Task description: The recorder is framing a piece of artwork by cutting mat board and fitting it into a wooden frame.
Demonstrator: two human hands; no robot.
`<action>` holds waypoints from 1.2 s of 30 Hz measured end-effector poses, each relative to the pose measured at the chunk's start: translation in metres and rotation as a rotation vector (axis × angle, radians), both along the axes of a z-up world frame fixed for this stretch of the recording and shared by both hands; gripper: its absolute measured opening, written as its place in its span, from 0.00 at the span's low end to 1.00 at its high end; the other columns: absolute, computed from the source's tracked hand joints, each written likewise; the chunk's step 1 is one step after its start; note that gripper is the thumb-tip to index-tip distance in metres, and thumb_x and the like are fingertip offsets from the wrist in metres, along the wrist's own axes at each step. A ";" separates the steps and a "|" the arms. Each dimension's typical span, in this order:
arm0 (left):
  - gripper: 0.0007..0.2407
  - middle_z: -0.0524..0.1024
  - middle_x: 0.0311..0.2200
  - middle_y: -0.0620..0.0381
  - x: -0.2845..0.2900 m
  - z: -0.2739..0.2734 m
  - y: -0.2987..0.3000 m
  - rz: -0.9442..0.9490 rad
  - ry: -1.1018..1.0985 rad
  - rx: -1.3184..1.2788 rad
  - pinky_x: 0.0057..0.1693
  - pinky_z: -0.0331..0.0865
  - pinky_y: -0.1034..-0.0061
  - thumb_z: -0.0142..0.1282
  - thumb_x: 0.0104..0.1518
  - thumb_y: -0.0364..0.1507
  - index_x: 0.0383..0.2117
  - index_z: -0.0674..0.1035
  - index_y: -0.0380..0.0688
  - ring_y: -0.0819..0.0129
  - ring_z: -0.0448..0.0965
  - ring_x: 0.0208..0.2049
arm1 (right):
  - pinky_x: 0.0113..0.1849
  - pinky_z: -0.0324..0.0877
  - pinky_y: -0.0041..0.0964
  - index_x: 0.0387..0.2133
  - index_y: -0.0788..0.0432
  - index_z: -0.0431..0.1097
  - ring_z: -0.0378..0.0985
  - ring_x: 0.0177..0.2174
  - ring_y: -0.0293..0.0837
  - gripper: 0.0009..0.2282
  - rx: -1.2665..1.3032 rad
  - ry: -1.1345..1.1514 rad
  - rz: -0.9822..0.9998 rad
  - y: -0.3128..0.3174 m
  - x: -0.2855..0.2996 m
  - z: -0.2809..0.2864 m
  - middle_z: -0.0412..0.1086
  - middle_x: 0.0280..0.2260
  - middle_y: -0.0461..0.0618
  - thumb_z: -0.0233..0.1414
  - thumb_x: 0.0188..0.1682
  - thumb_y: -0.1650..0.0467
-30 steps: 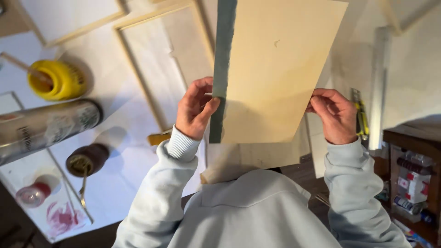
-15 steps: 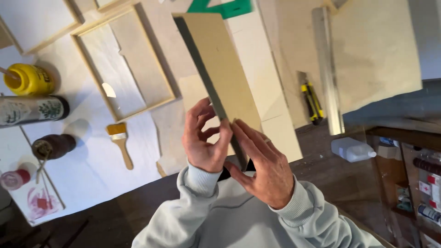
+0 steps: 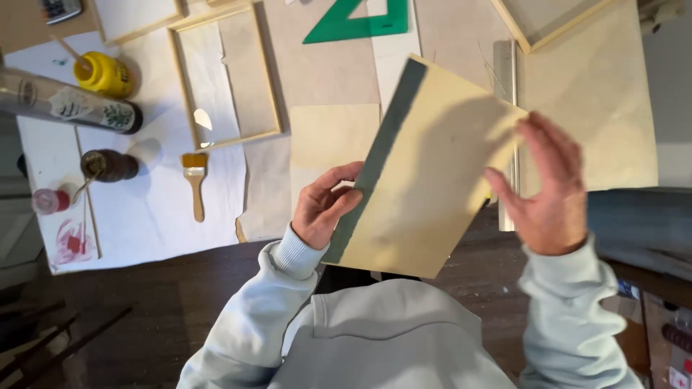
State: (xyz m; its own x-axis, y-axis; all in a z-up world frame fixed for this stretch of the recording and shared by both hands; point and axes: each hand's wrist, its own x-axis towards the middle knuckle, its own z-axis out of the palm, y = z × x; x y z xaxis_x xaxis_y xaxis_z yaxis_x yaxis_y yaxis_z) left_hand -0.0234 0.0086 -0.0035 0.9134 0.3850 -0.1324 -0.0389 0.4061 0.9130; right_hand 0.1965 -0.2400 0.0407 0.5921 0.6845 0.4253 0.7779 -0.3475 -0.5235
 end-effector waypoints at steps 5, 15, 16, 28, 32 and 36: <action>0.15 0.77 0.42 0.58 -0.002 0.030 -0.004 -0.111 0.052 0.144 0.42 0.66 0.85 0.51 0.66 0.16 0.58 0.78 0.34 0.78 0.71 0.33 | 0.60 0.70 0.59 0.68 0.76 0.59 0.72 0.58 0.68 0.32 -0.009 0.209 0.179 -0.001 0.032 0.021 0.67 0.63 0.74 0.62 0.50 0.78; 0.25 0.78 0.61 0.55 0.019 0.046 0.066 -0.022 -0.019 0.854 0.64 0.77 0.69 0.74 0.51 0.21 0.57 0.77 0.44 0.61 0.81 0.61 | 0.22 0.60 0.27 0.24 0.63 0.72 0.62 0.16 0.34 0.07 -0.038 0.884 0.289 -0.059 0.058 -0.056 0.71 0.20 0.44 0.63 0.47 0.76; 0.25 0.78 0.61 0.55 -0.006 0.017 0.069 -0.017 -0.014 0.852 0.64 0.77 0.69 0.74 0.51 0.21 0.57 0.77 0.44 0.61 0.81 0.61 | 0.22 0.60 0.27 0.24 0.63 0.72 0.62 0.16 0.34 0.07 -0.043 0.886 0.294 -0.077 0.051 -0.086 0.71 0.20 0.44 0.63 0.47 0.76; 0.49 0.65 0.63 0.51 -0.091 -0.244 0.023 0.511 1.280 0.984 0.59 0.68 0.44 0.70 0.41 0.65 0.69 0.68 0.52 0.48 0.68 0.62 | 0.48 0.85 0.54 0.59 0.52 0.72 0.85 0.48 0.56 0.18 0.832 1.446 -0.288 -0.125 -0.010 -0.295 0.77 0.55 0.56 0.53 0.57 0.79; 0.50 0.62 0.65 0.49 -0.052 -0.242 0.041 0.468 1.255 0.938 0.63 0.63 0.40 0.72 0.42 0.62 0.71 0.65 0.49 0.47 0.65 0.65 | 0.48 0.85 0.53 0.61 0.48 0.71 0.84 0.49 0.54 0.20 0.816 1.331 -0.309 -0.121 -0.005 -0.277 0.77 0.55 0.53 0.53 0.57 0.79; 0.40 0.64 0.58 0.52 -0.016 -0.241 0.059 0.554 1.244 0.970 0.63 0.59 0.53 0.78 0.39 0.54 0.57 0.74 0.47 0.51 0.66 0.58 | 0.45 0.86 0.33 0.62 0.51 0.73 0.85 0.40 0.38 0.20 0.870 1.123 -0.177 -0.063 -0.015 -0.150 0.81 0.46 0.46 0.59 0.58 0.78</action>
